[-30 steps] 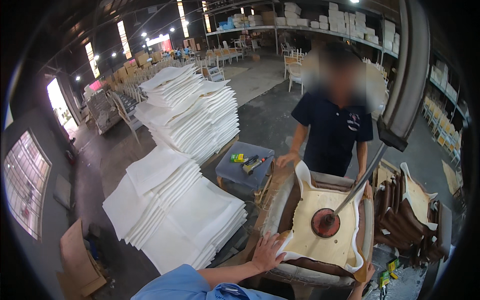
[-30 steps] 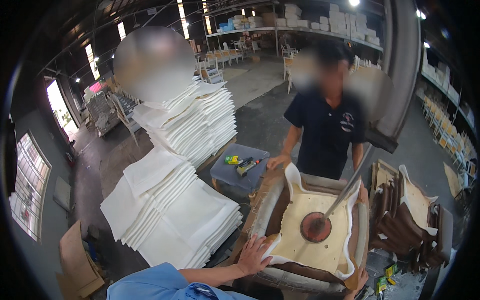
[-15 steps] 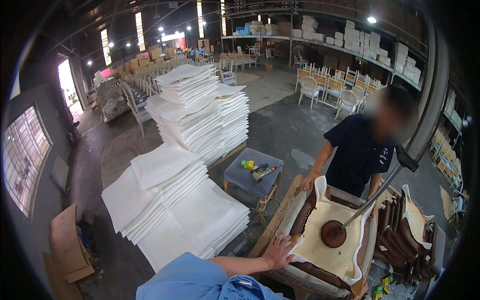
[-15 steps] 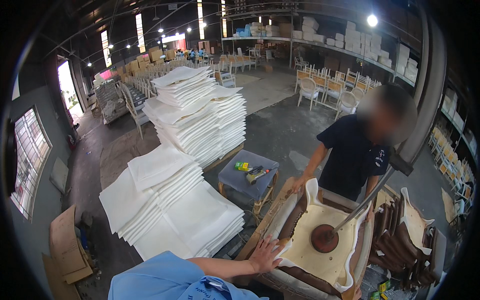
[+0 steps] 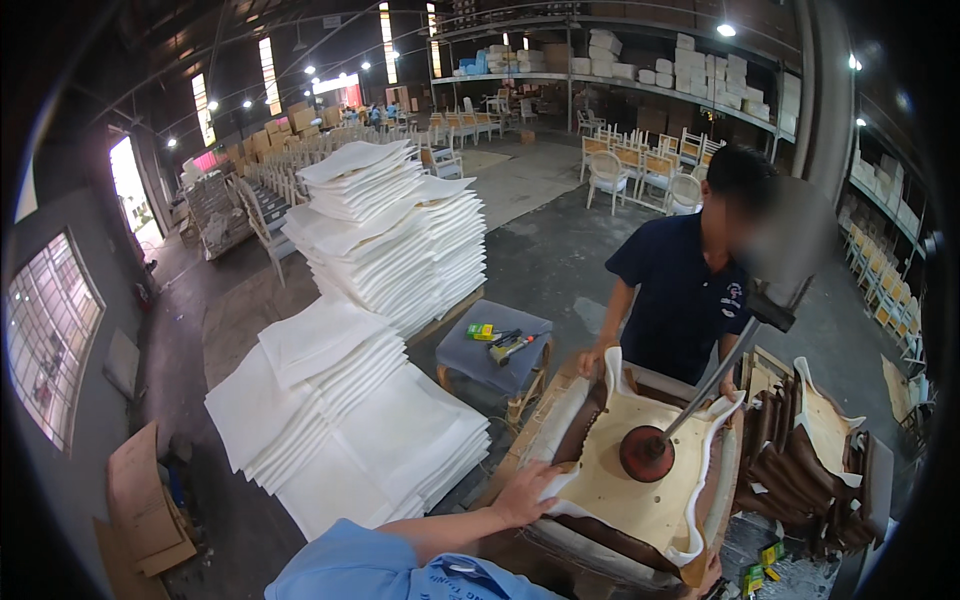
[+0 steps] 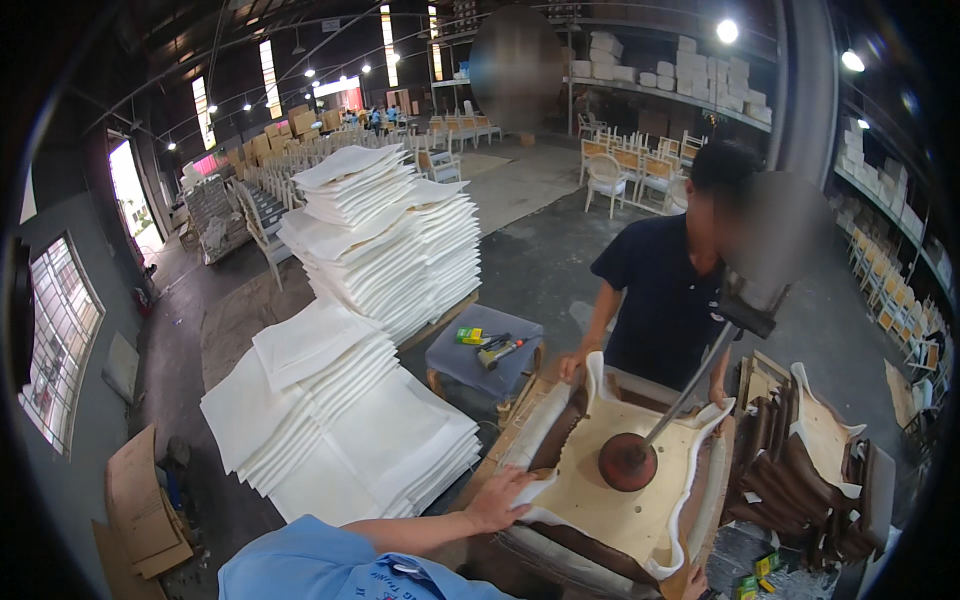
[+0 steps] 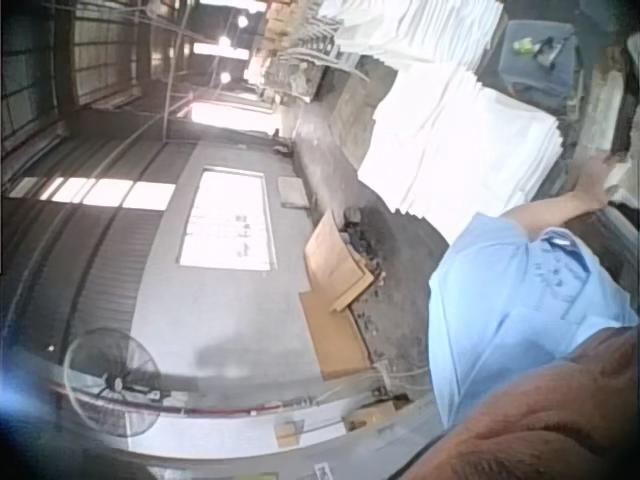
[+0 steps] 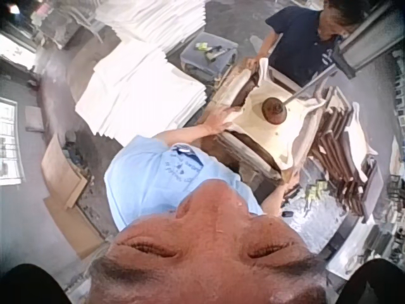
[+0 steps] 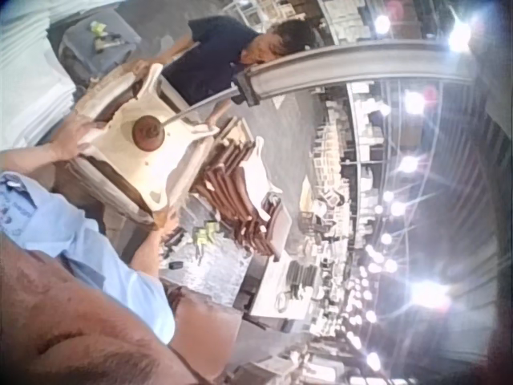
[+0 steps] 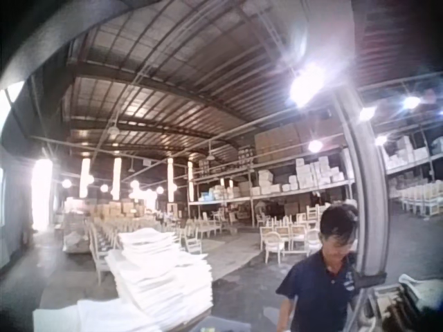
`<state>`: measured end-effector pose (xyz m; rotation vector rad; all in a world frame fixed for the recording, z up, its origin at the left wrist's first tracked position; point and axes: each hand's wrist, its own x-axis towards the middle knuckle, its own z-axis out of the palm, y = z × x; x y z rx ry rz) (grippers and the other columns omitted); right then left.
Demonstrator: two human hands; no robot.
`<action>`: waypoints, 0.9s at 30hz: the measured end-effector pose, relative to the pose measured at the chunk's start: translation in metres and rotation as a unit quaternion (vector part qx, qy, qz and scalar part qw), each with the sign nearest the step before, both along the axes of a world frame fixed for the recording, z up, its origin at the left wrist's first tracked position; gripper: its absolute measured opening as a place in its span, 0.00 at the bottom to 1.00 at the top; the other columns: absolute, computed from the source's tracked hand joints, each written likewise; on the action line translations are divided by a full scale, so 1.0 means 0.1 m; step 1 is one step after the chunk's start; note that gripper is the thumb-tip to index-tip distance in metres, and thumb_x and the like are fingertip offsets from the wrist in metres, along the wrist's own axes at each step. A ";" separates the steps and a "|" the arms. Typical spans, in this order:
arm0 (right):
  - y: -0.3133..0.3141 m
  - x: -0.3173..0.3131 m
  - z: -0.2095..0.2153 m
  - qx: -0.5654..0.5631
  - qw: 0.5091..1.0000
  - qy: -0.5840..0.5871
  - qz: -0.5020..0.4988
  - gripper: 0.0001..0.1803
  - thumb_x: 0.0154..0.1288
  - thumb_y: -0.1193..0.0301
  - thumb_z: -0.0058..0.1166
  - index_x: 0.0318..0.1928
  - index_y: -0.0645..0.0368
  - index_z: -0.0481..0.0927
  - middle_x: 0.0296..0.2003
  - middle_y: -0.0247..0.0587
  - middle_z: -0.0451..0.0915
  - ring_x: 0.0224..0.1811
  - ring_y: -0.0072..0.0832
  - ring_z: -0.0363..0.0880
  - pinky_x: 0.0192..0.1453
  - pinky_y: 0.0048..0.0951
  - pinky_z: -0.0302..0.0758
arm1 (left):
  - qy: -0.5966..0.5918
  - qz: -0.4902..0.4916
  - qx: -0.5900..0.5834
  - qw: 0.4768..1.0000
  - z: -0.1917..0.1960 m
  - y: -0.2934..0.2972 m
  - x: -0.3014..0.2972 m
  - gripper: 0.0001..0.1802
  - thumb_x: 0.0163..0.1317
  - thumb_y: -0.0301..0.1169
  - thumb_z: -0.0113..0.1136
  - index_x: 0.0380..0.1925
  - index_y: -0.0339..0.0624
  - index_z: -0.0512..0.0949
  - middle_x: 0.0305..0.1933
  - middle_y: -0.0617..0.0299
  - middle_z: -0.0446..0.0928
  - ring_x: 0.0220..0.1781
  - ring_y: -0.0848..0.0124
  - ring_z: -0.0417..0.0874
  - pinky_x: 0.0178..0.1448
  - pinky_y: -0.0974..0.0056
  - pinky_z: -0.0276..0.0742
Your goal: The person assembles a chair seat by layering foam, fabric, and a wooden base, then uses a pneumatic staple gun to secure the fabric to the base. The person handles foam pads, fabric sheets, and a wooden seat base while working at a workstation in a furniture factory.
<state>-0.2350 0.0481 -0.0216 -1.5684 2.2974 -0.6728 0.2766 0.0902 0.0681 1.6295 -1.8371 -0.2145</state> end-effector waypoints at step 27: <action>0.50 0.23 1.01 0.054 0.961 -0.241 0.125 0.44 0.69 0.48 0.74 0.72 0.69 0.78 0.58 0.57 0.88 0.61 0.54 0.87 0.69 0.47 0.81 | 0.588 0.213 0.387 0.677 0.07 0.25 -0.79 0.25 0.86 0.51 0.57 0.59 0.37 0.79 0.45 0.49 0.90 0.41 0.58 0.95 0.43 0.55 0.92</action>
